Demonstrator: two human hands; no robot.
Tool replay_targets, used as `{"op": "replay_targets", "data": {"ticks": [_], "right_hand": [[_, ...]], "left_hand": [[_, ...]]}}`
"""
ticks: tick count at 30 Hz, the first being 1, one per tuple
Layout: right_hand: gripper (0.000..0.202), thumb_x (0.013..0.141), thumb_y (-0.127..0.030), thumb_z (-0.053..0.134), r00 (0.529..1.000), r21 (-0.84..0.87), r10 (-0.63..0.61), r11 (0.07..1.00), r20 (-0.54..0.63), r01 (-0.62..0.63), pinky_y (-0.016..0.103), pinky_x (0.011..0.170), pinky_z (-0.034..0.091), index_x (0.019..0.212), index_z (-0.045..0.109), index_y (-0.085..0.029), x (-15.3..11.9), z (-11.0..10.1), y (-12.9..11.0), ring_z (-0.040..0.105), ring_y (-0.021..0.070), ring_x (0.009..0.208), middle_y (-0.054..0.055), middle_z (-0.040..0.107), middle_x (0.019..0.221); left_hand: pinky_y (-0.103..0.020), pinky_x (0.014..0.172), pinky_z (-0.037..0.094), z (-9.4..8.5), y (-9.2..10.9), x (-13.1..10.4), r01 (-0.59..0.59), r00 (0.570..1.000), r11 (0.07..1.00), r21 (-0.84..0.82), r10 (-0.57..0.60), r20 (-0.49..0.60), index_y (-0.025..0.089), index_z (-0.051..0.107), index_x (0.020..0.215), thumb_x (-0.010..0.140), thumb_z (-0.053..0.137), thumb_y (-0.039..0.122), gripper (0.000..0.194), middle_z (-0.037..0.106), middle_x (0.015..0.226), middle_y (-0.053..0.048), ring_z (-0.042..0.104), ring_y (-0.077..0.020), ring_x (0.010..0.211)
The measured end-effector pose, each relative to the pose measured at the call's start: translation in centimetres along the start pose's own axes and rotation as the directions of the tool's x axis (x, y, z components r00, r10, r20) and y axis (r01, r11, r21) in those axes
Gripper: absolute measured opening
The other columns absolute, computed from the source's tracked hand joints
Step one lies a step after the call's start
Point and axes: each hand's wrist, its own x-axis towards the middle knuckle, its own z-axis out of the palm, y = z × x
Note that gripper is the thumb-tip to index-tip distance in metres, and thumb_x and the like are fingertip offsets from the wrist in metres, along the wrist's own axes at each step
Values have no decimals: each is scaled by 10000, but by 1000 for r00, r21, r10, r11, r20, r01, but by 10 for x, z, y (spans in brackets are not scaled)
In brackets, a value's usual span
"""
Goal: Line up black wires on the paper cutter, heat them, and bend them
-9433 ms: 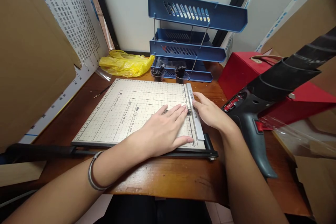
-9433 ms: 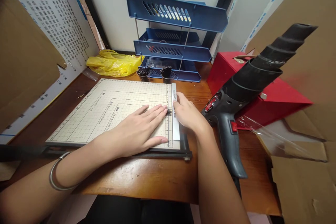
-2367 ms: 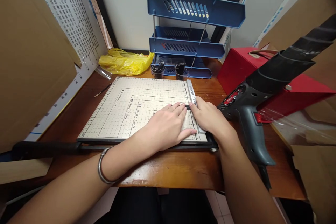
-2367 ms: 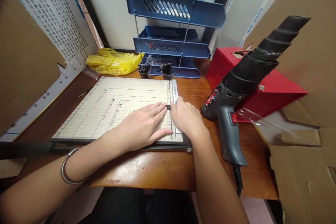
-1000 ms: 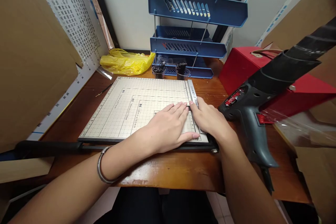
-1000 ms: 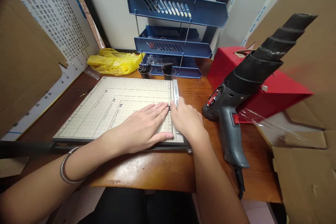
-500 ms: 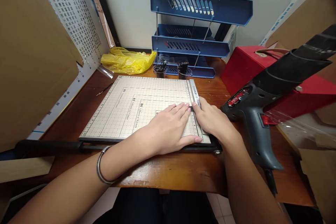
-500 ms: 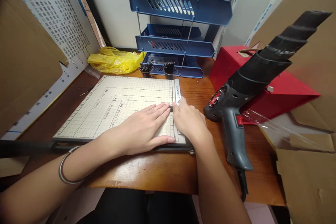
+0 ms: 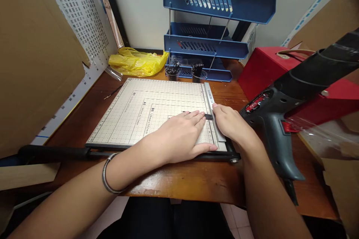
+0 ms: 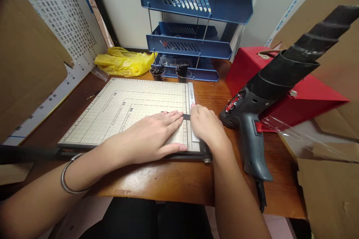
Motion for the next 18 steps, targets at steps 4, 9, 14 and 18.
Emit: {"op": "replay_targets", "data": {"ticks": [4,9,14,18], "right_hand": [[513,1030,-483,247,998,54,53,997,32,-55,396,961,455,1113,657,-188,0,-1,-1,655,333,1162,185,704,1274],[482,1032,-466,274,996,66,55,996,67,-60,370,926,466,1151,653,-192,0,-2,1,665,317,1143,172,714,1265],[480,1048,-402,251,998,90,-11,996,65,6,355,1016,428,1180,653,-176,0,-2,5,620,299,1240,167,667,1358],[494,1054,-391,232,997,98,-27,995,68,20,367,1069,398,1211,642,-163,-1,-2,7,599,297,1274,166,644,1392]], "left_hand": [[-421,1212,334,0,1,-1,-3,1000,1000,15,3,4,-17,473,1487,1014,347,671,844,445,1563,-224,453,-334,1457],[-419,1223,314,1,3,-1,-2,1000,999,41,2,20,-32,456,1495,1018,350,662,849,437,1567,-230,431,-338,1471],[-411,1224,315,1,2,0,-16,1000,999,43,15,7,-35,491,1467,1020,341,662,841,456,1553,-236,444,-328,1464],[-407,1217,331,-1,1,0,-9,1000,1000,27,8,19,-26,490,1472,1018,349,662,836,454,1559,-230,449,-328,1460]]}}
